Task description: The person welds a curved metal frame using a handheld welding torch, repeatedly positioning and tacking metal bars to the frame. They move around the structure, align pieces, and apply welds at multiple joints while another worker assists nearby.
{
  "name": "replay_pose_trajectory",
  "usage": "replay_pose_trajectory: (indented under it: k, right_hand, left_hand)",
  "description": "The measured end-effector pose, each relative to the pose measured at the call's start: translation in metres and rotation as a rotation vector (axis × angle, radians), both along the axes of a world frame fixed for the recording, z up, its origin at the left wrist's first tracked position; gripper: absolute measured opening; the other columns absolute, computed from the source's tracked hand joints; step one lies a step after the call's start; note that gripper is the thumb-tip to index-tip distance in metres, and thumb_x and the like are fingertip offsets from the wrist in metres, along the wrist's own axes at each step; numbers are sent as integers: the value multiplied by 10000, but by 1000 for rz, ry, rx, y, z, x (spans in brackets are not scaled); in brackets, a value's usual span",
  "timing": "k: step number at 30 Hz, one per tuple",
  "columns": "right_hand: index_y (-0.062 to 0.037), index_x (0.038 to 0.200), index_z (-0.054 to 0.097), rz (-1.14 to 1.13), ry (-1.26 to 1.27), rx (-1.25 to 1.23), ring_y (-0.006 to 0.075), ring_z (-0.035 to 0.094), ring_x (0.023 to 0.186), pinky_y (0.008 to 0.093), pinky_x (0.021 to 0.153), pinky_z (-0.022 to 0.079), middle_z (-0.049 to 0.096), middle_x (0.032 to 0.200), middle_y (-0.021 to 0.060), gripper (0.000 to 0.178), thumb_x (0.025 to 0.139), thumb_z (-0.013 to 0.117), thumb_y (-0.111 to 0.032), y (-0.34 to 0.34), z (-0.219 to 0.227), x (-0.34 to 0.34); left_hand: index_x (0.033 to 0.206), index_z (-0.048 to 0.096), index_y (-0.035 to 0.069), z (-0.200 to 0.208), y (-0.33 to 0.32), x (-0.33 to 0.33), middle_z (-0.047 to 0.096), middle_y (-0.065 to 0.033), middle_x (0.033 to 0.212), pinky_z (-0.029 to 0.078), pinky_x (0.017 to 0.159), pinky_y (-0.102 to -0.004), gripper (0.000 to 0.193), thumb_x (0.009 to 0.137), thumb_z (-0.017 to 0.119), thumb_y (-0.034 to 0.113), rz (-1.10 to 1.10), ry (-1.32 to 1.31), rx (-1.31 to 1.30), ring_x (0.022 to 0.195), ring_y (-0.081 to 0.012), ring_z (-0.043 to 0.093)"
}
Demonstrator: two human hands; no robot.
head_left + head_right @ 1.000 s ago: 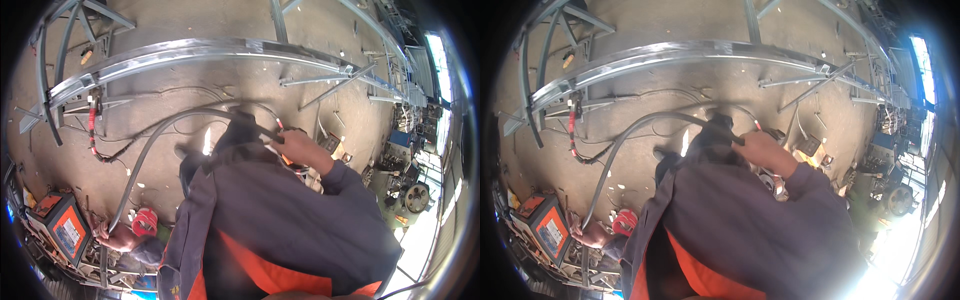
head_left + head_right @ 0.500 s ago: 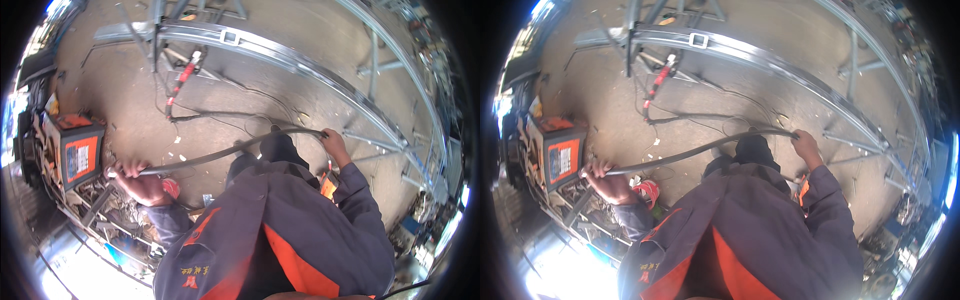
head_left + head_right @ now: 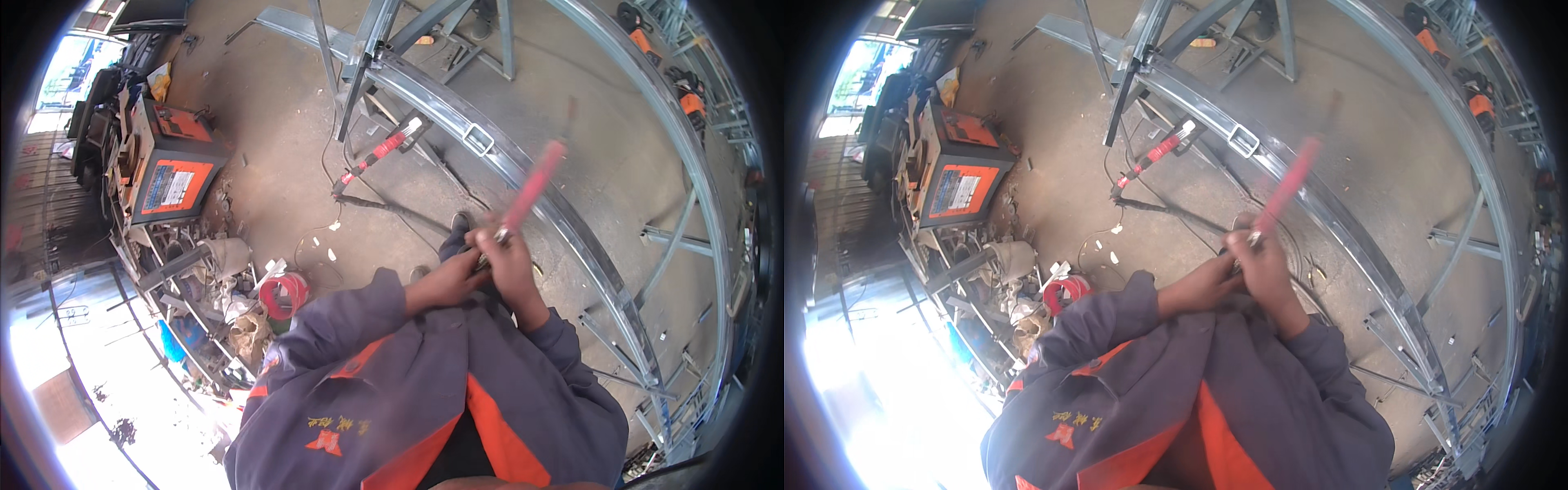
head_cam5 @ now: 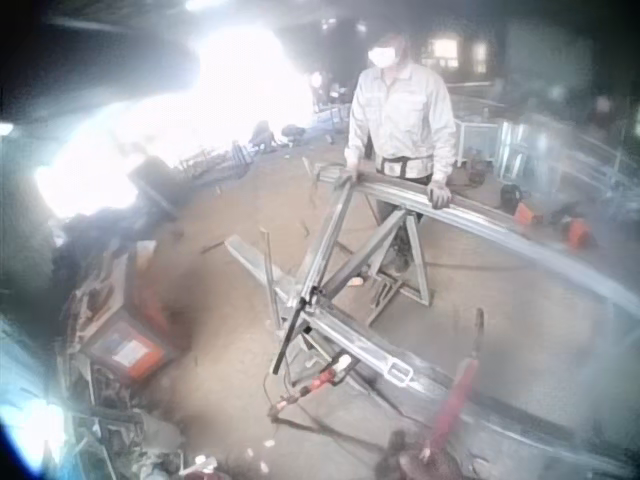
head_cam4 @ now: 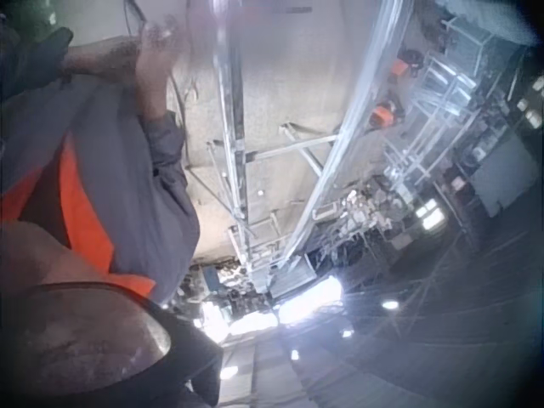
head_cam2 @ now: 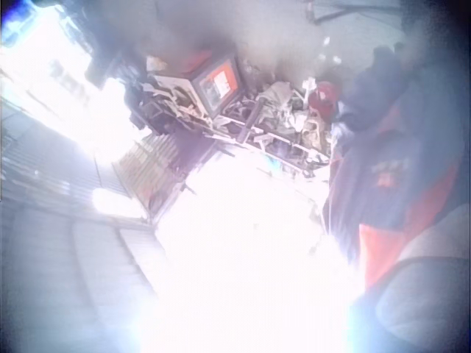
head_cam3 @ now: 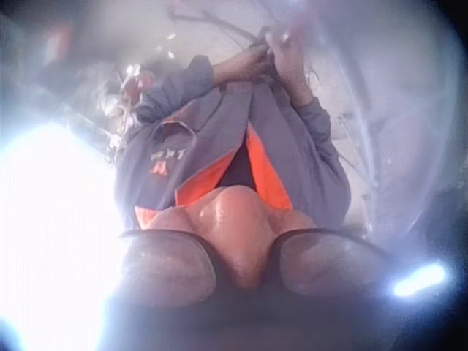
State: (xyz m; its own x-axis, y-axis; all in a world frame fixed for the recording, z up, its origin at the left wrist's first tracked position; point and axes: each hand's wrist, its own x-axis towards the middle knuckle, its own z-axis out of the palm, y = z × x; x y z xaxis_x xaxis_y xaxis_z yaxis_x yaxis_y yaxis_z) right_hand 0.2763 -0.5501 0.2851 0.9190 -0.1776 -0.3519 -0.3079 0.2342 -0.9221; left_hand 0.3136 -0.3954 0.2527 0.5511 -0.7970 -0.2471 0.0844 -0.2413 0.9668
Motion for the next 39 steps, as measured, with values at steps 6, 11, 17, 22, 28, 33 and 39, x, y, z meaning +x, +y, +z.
replay_pose_trajectory:
  k: [6, 11, 17, 22, 28, 33, 39]
  right_hand:
    - [-36, 1288, 590, -504, 261, 519, 118, 575, 654, 323, 704, 528, 590, 800, 21, 296, 1041, 663, -182, -89, -46, 61]
    - [-40, 1131, 615, -458, 409, 63, 82, 522, 557, 288, 538, 445, 580, 775, 0, 227, 989, 716, -185, -165, -74, 62]
    - [8, 1282, 612, -445, 425, -415, 115, 582, 616, 297, 582, 479, 682, 1010, 67, 386, 974, 711, -203, -181, -106, 87]
    - [32, 1344, 600, -233, 605, -608, 229, 669, 862, 378, 815, 537, 697, 1148, 147, 454, 962, 713, -187, -176, -133, 101]
    - [-34, 1457, 541, -120, 510, -780, 339, 621, 1276, 397, 1084, 466, 634, 1374, 190, 562, 936, 733, -119, -170, -137, 94]
    - [-17, 1395, 599, -108, 429, -915, 329, 615, 1298, 384, 1073, 473, 630, 1404, 167, 496, 922, 739, -70, -159, -131, 83]
    - [1, 1287, 672, -348, 556, -943, 335, 685, 1162, 399, 1008, 509, 710, 1261, 172, 383, 925, 756, -92, -141, -139, 62]
  left_hand:
    - [1400, 581, 66, 6, -60, 99, 706, -240, 1189, 547, 913, -470, 443, 1010, 663, 257, -244, -58, 242, 1088, -436, 688]
    - [1319, 674, 96, -27, -57, 234, 713, -194, 1192, 556, 952, -445, 385, 941, 689, 167, 131, -704, 376, 1121, -382, 682]
    - [1379, 595, 97, -93, -64, 375, 629, -104, 1344, 425, 1128, -481, 565, 867, 777, 254, -353, -1200, 513, 1315, -325, 570]
    - [1213, 668, 104, -115, -74, 423, 653, -65, 1178, 447, 1062, -473, 451, 827, 792, 300, -632, -1107, 431, 1208, -292, 609]
    - [1043, 712, 111, -112, -65, 417, 627, -50, 1094, 478, 962, -476, 257, 810, 699, 219, -569, -1151, 323, 1104, -271, 613]
    - [945, 735, 118, -106, -65, 417, 628, -37, 1076, 503, 867, -435, 172, 794, 697, 192, -559, -1176, 265, 1073, -249, 612]
    - [860, 772, 127, -86, -61, 397, 644, -19, 1057, 530, 797, -391, 110, 814, 686, 177, -671, -1057, 299, 1057, -225, 630]
